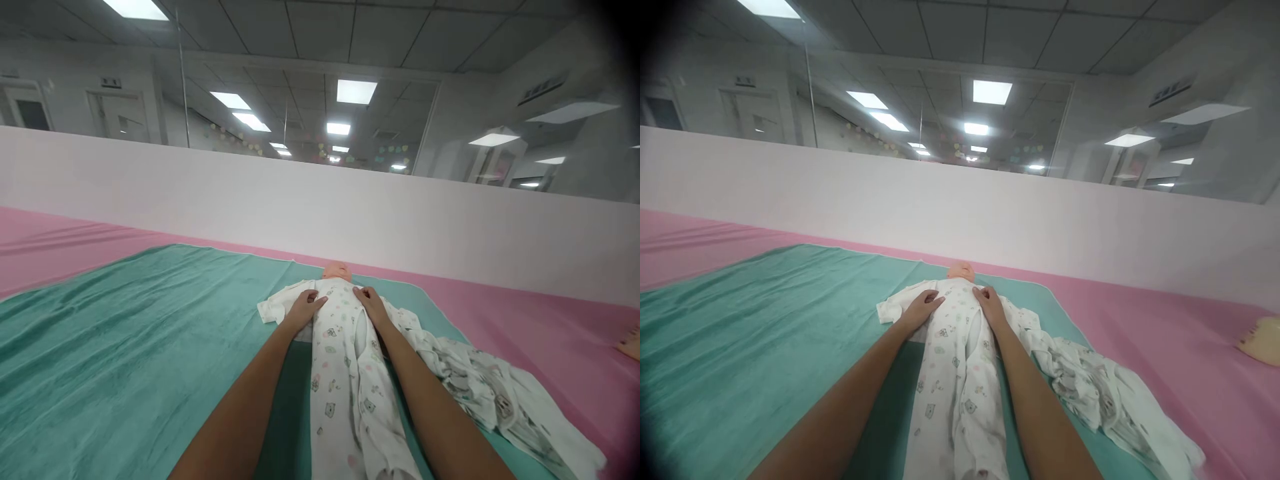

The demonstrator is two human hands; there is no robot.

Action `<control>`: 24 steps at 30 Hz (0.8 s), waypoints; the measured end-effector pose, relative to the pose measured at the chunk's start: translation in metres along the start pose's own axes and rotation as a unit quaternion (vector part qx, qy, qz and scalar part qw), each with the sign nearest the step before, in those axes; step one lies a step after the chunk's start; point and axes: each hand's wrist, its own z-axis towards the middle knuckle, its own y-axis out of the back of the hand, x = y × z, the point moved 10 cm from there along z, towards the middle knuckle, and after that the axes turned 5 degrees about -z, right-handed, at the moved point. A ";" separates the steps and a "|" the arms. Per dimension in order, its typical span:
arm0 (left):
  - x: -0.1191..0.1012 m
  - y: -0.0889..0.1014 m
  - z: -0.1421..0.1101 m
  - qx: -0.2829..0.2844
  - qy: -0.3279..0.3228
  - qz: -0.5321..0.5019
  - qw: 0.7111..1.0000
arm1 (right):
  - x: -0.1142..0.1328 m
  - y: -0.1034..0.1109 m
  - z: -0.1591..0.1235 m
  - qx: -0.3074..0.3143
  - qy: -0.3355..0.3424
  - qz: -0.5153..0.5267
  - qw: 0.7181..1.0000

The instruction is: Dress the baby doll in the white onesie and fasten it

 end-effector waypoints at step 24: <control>-0.029 -0.008 -0.083 0.231 0.004 0.199 0.952 | -0.012 0.010 -0.080 0.243 0.020 0.028 0.969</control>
